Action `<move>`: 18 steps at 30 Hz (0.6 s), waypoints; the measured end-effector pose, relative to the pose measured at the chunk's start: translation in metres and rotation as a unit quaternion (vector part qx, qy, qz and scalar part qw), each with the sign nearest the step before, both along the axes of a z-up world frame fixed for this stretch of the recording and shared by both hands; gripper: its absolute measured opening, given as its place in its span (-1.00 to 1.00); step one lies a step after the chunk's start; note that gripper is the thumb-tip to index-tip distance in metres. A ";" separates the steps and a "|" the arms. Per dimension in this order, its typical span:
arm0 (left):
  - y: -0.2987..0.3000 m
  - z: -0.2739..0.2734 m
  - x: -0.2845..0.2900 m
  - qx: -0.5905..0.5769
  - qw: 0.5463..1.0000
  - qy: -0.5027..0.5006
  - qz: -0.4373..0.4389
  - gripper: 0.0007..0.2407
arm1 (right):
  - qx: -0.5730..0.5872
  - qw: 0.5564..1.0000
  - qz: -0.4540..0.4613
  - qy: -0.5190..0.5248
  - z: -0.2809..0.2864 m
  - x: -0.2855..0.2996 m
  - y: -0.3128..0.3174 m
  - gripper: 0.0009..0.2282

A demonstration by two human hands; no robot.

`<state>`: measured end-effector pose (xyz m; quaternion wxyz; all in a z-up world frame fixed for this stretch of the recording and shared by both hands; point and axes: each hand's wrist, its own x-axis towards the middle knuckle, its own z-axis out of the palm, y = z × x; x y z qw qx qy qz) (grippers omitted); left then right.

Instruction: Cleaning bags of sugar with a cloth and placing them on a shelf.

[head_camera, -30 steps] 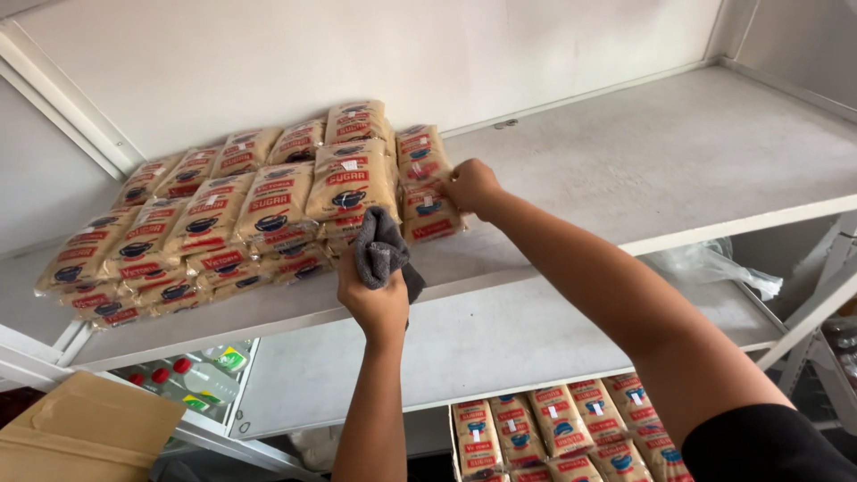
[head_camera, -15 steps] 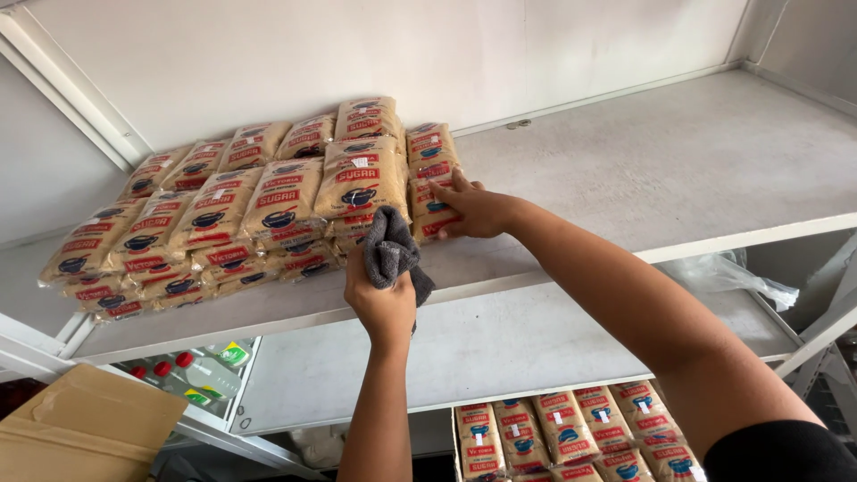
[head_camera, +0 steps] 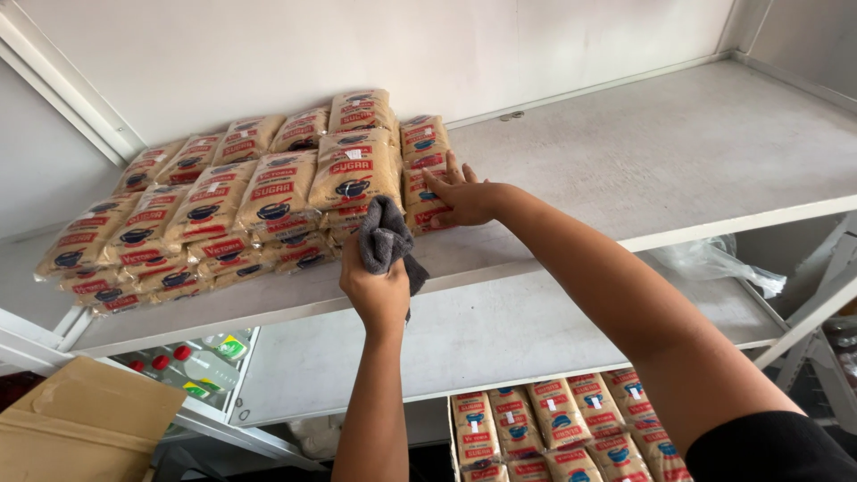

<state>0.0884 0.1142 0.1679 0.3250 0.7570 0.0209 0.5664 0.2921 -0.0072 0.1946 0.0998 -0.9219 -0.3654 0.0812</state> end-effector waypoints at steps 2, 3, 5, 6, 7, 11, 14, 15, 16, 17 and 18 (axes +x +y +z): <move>0.001 -0.001 0.002 0.004 1.000 0.004 0.003 -0.74 | -0.003 1.000 -0.002 0.008 0.004 -0.006 -0.003 -0.07; 0.001 -0.001 0.003 0.007 1.000 0.004 0.012 -0.74 | 0.005 1.000 -0.004 -0.011 0.008 -0.011 -0.004 -0.04; 0.001 0.000 0.003 0.011 1.000 0.010 0.016 -0.73 | 0.011 1.000 -0.010 -0.023 0.012 -0.026 -0.012 -0.01; 0.000 0.001 0.001 0.012 1.000 -0.001 0.013 -0.72 | 0.060 0.996 -0.010 -0.058 0.014 -0.036 -0.019 -0.01; -0.001 0.002 -0.001 0.013 1.000 -0.012 0.010 -0.71 | 0.108 0.990 -0.012 -0.094 0.016 -0.045 -0.024 -0.01; -0.012 -0.001 -0.020 -0.031 0.994 -0.043 -0.091 -0.74 | 0.358 0.905 0.051 -0.223 -0.001 -0.098 -0.063 -0.34; -0.036 -0.023 -0.047 -0.022 0.982 -0.112 -0.149 -0.88 | 0.523 0.834 0.058 -0.166 -0.012 -0.158 -0.094 -0.59; -0.045 -0.039 -0.054 -0.049 0.977 -0.121 -0.169 -0.87 | 0.555 0.819 0.045 -0.141 -0.026 -0.171 -0.102 -0.64; -0.054 -0.058 -0.066 -0.079 0.972 -0.124 -0.185 -0.85 | 0.585 0.803 0.030 -0.110 -0.043 -0.189 -0.109 -0.69; -0.063 -0.077 -0.075 -0.086 0.973 -0.111 -0.184 -0.85 | 0.581 0.807 0.021 -0.098 -0.066 -0.197 -0.114 -0.69; -0.074 -0.095 -0.084 -0.179 0.936 -0.112 -0.283 -0.85 | 0.599 0.799 0.024 -0.046 -0.088 -0.205 -0.119 -0.72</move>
